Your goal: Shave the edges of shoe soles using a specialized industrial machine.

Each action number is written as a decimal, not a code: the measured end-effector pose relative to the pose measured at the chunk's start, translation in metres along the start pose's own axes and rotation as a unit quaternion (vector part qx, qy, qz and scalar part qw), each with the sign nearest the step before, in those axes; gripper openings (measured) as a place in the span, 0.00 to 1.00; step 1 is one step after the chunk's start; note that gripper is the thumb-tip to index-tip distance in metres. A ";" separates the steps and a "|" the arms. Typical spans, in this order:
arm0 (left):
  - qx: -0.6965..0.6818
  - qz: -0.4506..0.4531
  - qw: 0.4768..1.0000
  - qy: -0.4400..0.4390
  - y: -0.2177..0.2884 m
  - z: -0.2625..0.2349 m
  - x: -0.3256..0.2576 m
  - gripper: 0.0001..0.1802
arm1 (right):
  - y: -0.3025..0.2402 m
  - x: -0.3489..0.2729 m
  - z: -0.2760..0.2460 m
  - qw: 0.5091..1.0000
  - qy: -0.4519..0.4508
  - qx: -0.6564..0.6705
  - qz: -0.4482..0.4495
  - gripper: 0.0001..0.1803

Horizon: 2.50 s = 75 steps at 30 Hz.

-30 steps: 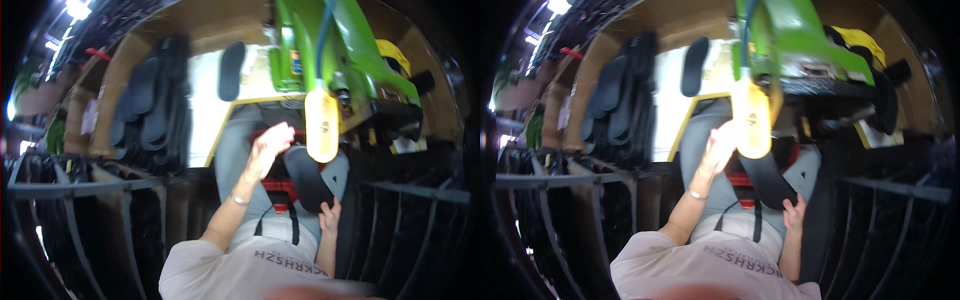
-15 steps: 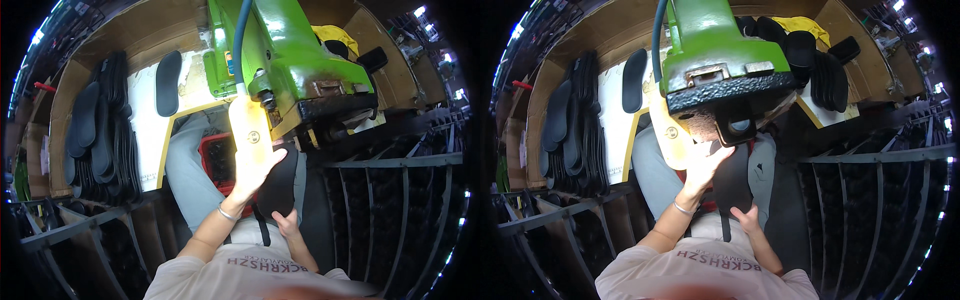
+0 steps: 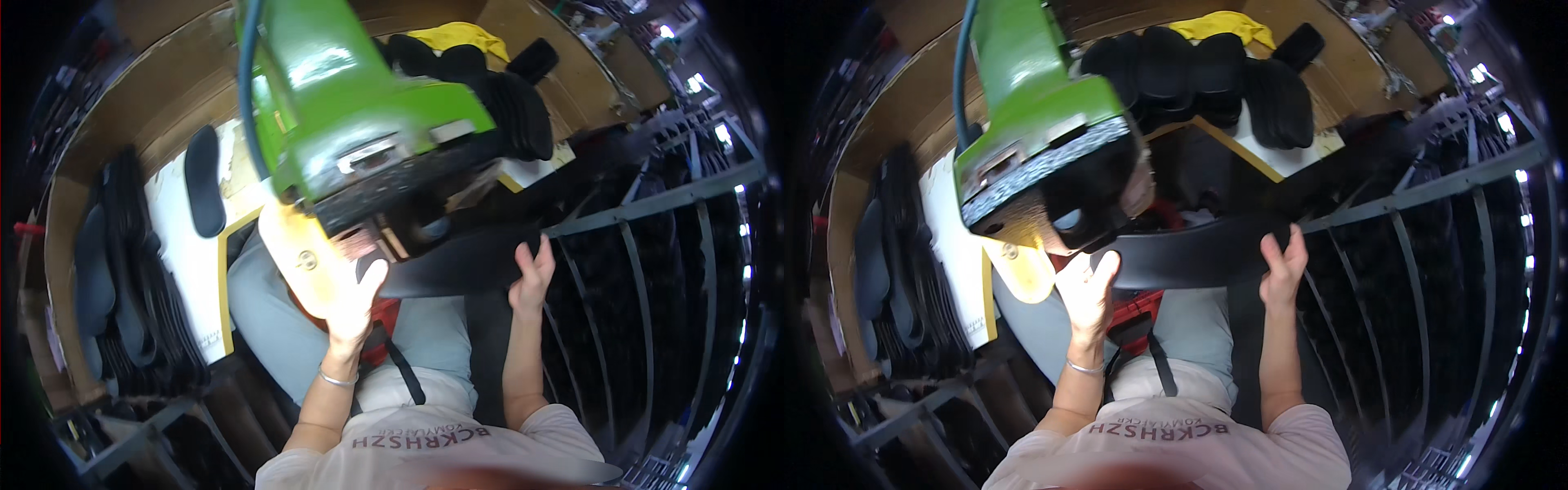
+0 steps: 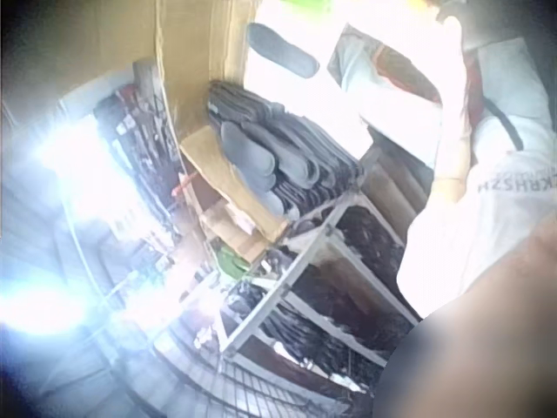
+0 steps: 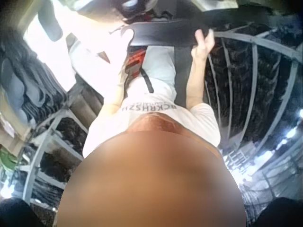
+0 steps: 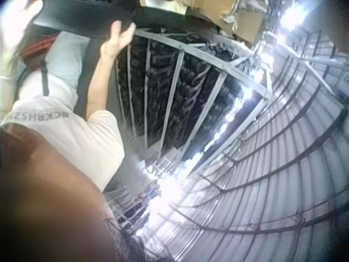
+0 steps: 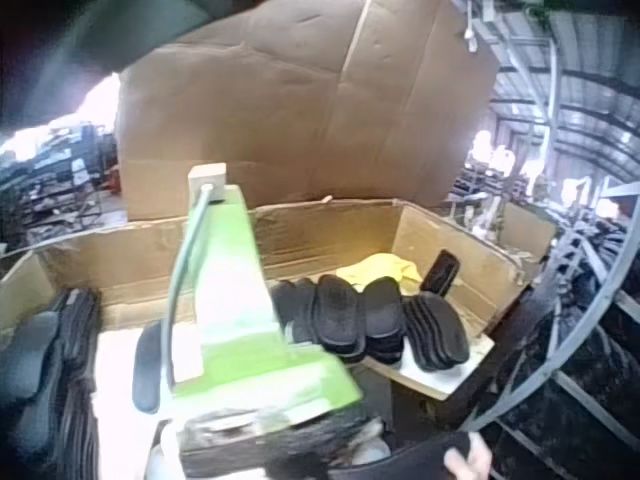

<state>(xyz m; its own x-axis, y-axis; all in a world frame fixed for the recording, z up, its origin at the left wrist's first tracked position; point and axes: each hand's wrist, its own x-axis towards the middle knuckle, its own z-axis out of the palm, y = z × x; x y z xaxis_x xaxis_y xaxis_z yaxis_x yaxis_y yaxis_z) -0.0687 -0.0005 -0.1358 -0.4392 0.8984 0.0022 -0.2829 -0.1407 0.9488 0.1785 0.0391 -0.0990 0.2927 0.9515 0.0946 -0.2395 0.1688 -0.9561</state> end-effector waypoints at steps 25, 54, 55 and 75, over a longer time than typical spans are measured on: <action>-0.112 -0.109 0.987 0.036 0.027 -0.155 -0.036 0.13 | 0.052 -0.040 0.121 0.969 -0.245 0.004 -0.026 0.25; 0.424 0.326 0.835 -0.133 0.044 -0.033 0.021 0.13 | 0.048 -0.028 0.111 0.993 -0.106 0.030 -0.052 0.11; 0.424 0.325 0.835 -0.131 0.048 -0.037 0.025 0.13 | 0.049 -0.030 0.116 0.993 -0.102 0.032 -0.050 0.10; 0.323 0.297 0.891 -0.116 0.024 -0.010 0.005 0.07 | 0.074 -0.085 0.082 0.970 -0.214 -0.052 0.099 0.22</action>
<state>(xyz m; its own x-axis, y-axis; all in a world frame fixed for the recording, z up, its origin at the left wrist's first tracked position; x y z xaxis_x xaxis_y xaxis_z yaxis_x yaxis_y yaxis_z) -0.0861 -0.0034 -0.1161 -0.1383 0.8181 0.5582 0.5236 -0.4180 0.7424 0.0604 -0.0082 -0.1551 -0.1660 0.9861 -0.0079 -0.1511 -0.0333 -0.9880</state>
